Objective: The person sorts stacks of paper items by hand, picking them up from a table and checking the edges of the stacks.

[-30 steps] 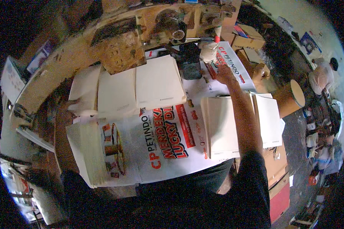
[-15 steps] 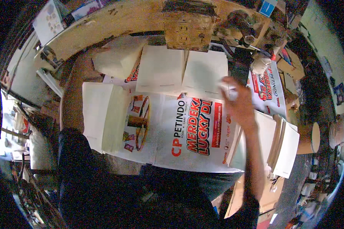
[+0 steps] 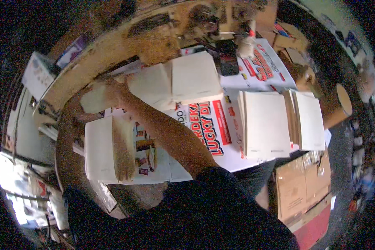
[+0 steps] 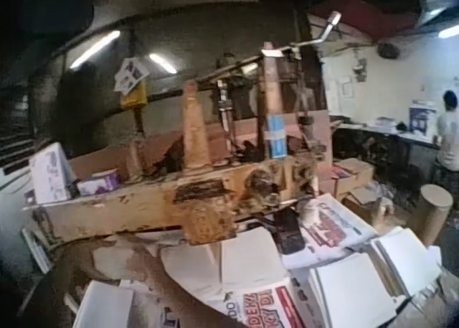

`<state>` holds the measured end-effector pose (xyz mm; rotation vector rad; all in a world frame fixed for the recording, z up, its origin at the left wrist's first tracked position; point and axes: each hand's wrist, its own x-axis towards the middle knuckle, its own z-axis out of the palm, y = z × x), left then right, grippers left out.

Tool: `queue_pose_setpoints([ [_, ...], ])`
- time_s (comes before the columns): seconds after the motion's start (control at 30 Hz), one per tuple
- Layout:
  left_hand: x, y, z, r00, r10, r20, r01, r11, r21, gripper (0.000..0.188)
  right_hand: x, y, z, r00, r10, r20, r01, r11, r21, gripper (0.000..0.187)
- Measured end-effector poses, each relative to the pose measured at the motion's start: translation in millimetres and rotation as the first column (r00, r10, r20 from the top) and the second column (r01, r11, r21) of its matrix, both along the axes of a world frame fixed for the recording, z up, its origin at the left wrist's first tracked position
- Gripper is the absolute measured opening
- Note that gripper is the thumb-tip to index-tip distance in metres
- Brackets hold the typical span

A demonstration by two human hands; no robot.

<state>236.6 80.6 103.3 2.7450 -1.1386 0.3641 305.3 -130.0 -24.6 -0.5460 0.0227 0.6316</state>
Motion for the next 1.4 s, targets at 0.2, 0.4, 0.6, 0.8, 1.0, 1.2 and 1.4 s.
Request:
queue_pose_setpoints([
  [0.2, -47.5, -25.8, 34.4, 0.240, 0.160, -0.958, -0.906, 0.391, -0.162, 0.078, -44.5, -3.7, -6.6, 0.756, 0.117, 0.644, 0.021, 0.979, -0.203, 0.066],
  [0.4, -178.2, 17.4, -33.7, 0.564, 0.049, -0.824, -0.819, 0.156, -0.552, 0.075, -192.1, -57.3, 60.9, 0.845, 0.001, 0.535, 0.255, 0.879, -0.404, 0.105],
  [0.6, -276.8, -100.7, -87.6, 0.537, 0.166, -0.827, -0.844, 0.121, -0.523, 0.072, -270.1, -174.1, 42.7, 0.810, 0.035, 0.585, 0.269, 0.865, -0.424, 0.106],
  [0.8, -230.4, -162.1, -142.6, 0.920, 0.014, -0.393, -0.215, 0.855, -0.472, 0.048, -308.2, -249.5, 3.0, 0.660, 0.091, 0.746, 0.555, 0.611, -0.565, 0.075],
  [1.0, -203.0, -156.2, -266.2, 0.734, -0.358, -0.577, -0.359, 0.517, -0.777, 0.061, -308.3, -266.7, -29.6, 0.671, 0.150, 0.726, 0.572, 0.519, -0.635, 0.068],
  [1.2, -187.9, -139.5, -371.7, 0.020, -0.987, -0.162, -0.961, 0.025, -0.275, 0.095, -309.7, -280.2, -72.7, 0.840, 0.092, 0.534, 0.329, 0.698, -0.637, 0.082],
  [1.4, -218.1, -119.8, -402.6, -0.285, -0.384, 0.878, -0.640, 0.758, 0.124, 0.087, -343.4, -266.3, -151.2, 0.655, 0.047, 0.754, 0.630, 0.518, -0.579, 0.051],
])
